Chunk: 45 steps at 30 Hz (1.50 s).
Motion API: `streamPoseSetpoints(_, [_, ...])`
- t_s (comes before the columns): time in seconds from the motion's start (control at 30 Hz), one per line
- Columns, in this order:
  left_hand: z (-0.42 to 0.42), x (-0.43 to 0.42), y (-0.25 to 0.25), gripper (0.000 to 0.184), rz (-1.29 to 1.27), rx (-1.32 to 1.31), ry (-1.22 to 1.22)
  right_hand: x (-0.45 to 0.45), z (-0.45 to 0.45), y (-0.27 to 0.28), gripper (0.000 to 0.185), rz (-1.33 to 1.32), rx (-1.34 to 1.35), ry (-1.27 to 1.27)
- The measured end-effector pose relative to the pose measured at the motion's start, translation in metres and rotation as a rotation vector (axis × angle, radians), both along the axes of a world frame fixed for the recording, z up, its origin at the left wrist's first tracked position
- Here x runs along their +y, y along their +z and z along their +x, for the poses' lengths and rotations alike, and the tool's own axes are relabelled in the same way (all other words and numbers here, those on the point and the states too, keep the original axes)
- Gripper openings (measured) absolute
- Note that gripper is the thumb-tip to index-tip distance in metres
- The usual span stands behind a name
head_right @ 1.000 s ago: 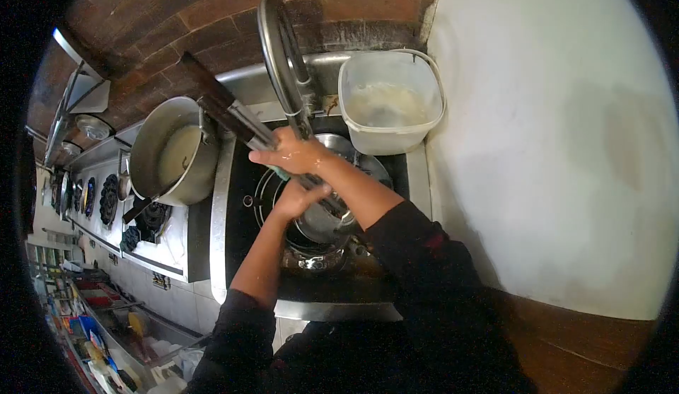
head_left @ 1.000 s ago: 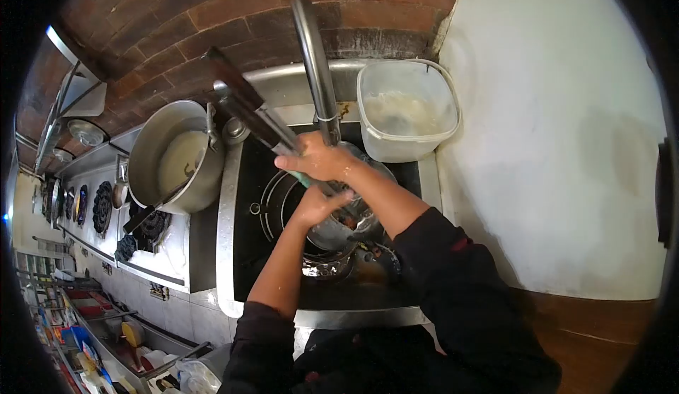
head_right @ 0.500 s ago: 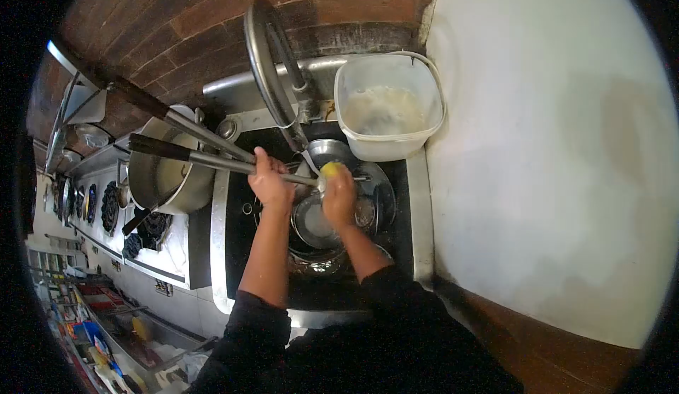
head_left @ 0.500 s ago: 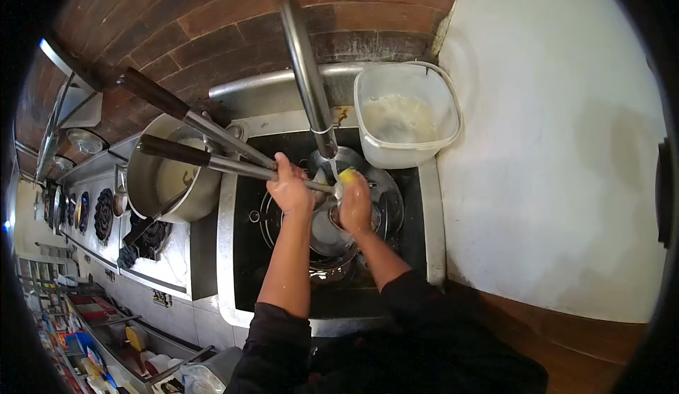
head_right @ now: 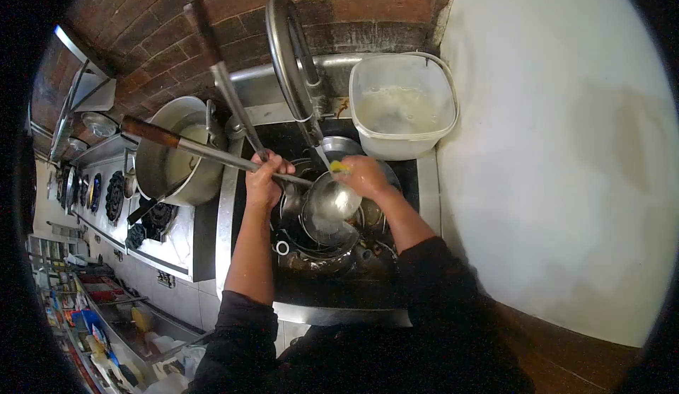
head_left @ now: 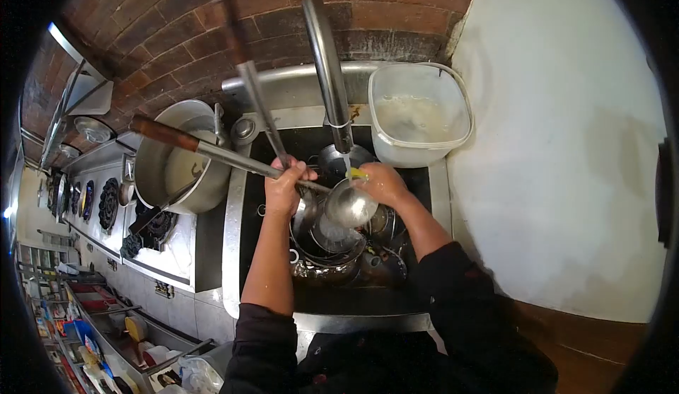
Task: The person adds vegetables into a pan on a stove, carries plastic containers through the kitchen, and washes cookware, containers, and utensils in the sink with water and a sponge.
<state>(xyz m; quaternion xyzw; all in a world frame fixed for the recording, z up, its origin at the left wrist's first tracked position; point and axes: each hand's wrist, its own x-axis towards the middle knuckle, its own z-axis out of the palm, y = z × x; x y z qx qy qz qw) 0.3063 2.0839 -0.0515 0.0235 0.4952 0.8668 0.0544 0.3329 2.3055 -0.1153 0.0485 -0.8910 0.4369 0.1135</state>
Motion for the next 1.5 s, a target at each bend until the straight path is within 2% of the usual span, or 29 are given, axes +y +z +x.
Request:
streamPoseSetpoints(0.07, [0.003,0.0,0.001,0.014,-0.077,0.035,-0.058,0.008,-0.004,0.03,0.033,0.316,-0.443,0.191])
streamPoseSetpoints(0.13, [0.001,0.012,0.008,0.014,-0.108,0.008,0.144,0.0,0.006,0.032,0.032,0.329,-0.402,0.088])
streamPoseSetpoints(0.2, [-0.007,0.022,0.009,0.017,-0.11,0.002,0.312,-0.017,0.017,0.021,0.026,0.023,-0.004,-0.296])
streamPoseSetpoints(0.23, [-0.009,0.024,0.006,0.018,-0.093,-0.037,0.39,-0.029,0.025,0.008,0.022,0.076,0.141,-0.316])
streamPoseSetpoints(0.27, [-0.011,0.028,0.003,0.02,-0.081,-0.078,0.461,-0.044,0.029,0.003,0.022,-0.059,0.31,-0.187])
streamPoseSetpoints(0.3, [-0.012,0.035,-0.001,0.021,0.015,-0.08,0.47,-0.062,0.035,-0.011,0.02,0.007,0.327,-0.164])
streamPoseSetpoints(0.33, [-0.011,0.037,-0.003,0.021,0.011,-0.083,0.458,-0.075,0.042,-0.022,0.019,-0.045,0.255,-0.145])
streamPoseSetpoints(0.4, [-0.016,0.039,-0.003,0.021,-0.18,-0.045,0.486,-0.067,0.051,-0.027,0.019,-0.257,-0.084,0.259])
streamPoseSetpoints(0.43, [-0.017,0.037,0.0,0.025,-0.174,0.001,0.469,-0.059,0.058,-0.027,0.019,-0.258,-0.086,0.252])
streamPoseSetpoints(0.5, [-0.017,0.035,0.004,0.025,-0.157,-0.03,0.473,-0.035,0.079,-0.026,0.012,0.354,0.091,0.049])
streamPoseSetpoints(0.53, [-0.018,0.033,0.006,0.025,-0.133,-0.048,0.481,-0.021,0.078,-0.03,0.016,0.386,0.072,-0.081])
streamPoseSetpoints(0.57, [-0.021,0.033,0.007,0.027,-0.128,-0.033,0.533,-0.013,0.078,-0.04,0.017,0.287,0.237,-0.322])
streamPoseSetpoints(0.6, [-0.026,0.031,0.005,0.027,-0.124,-0.025,0.533,-0.015,0.079,-0.052,0.017,0.287,0.245,-0.324])
streamPoseSetpoints(0.67, [-0.034,0.03,-0.003,0.028,0.067,-0.156,0.691,-0.026,0.094,-0.073,0.021,-0.657,-0.274,-0.361])
streamPoseSetpoints(0.7, [-0.033,0.036,0.004,0.03,0.126,-0.27,0.746,-0.042,0.097,-0.101,0.026,-0.672,-0.231,-0.283])
streamPoseSetpoints(0.73, [-0.031,0.042,0.002,0.03,0.125,-0.271,0.738,-0.07,0.095,-0.086,0.023,-0.673,-0.133,-0.341])
streamPoseSetpoints(0.77, [-0.028,0.046,-0.001,0.031,0.102,-0.338,0.801,-0.083,0.089,-0.035,0.026,-0.486,0.183,-0.259])
streamPoseSetpoints(0.9, [-0.014,0.048,-0.008,0.032,0.044,-0.413,0.848,-0.109,0.051,-0.057,0.03,-0.249,0.226,-0.381])
streamPoseSetpoints(0.97, [-0.009,0.047,-0.007,0.031,0.118,-0.399,0.8,-0.093,0.036,-0.077,0.031,-1.186,-0.687,-0.406])
streamPoseSetpoints(1.0, [-0.007,0.044,-0.007,0.031,0.115,-0.402,0.805,-0.094,0.038,-0.088,0.031,-1.186,-0.693,-0.405])
streamPoseSetpoints(1.03, [-0.01,0.042,-0.006,0.031,0.054,-0.396,0.816,-0.093,0.038,-0.098,0.032,-0.98,-0.665,-0.26])
streamPoseSetpoints(1.1, [-0.019,0.044,-0.007,0.031,0.009,-0.402,0.835,-0.11,0.062,-0.069,0.035,-0.771,-0.237,-0.229])
streamPoseSetpoints(1.13, [-0.024,0.044,-0.011,0.029,-0.162,-0.409,0.902,-0.119,0.074,-0.054,0.039,-0.65,-0.033,-0.236])
streamPoseSetpoints(1.2, [-0.027,0.044,-0.024,0.029,-0.324,-0.414,0.972,-0.12,0.08,-0.043,0.045,-0.118,0.254,-0.39])
streamPoseSetpoints(1.27, [-0.025,0.048,-0.047,0.028,-0.362,-0.221,0.97,-0.092,0.068,-0.044,0.038,-0.229,0.118,-0.376])
streamPoseSetpoints(1.33, [-0.012,0.041,-0.043,0.022,-0.36,-0.165,0.891,-0.053,0.053,-0.043,0.032,-0.526,-0.118,-0.165])
streamPoseSetpoints(1.4, [-0.001,0.033,-0.032,0.018,-0.275,-0.043,0.531,-0.011,0.035,-0.026,0.032,-0.34,-0.4,-0.009])
streamPoseSetpoints(1.43, [-0.001,0.037,-0.028,0.023,-0.03,0.055,0.481,0.001,0.024,-0.025,0.037,-0.201,-0.483,0.028])
streamPoseSetpoints(1.5, [-0.007,0.037,-0.024,0.024,0.055,0.049,0.411,0.008,0.013,0.002,0.039,-0.083,-0.517,0.011])
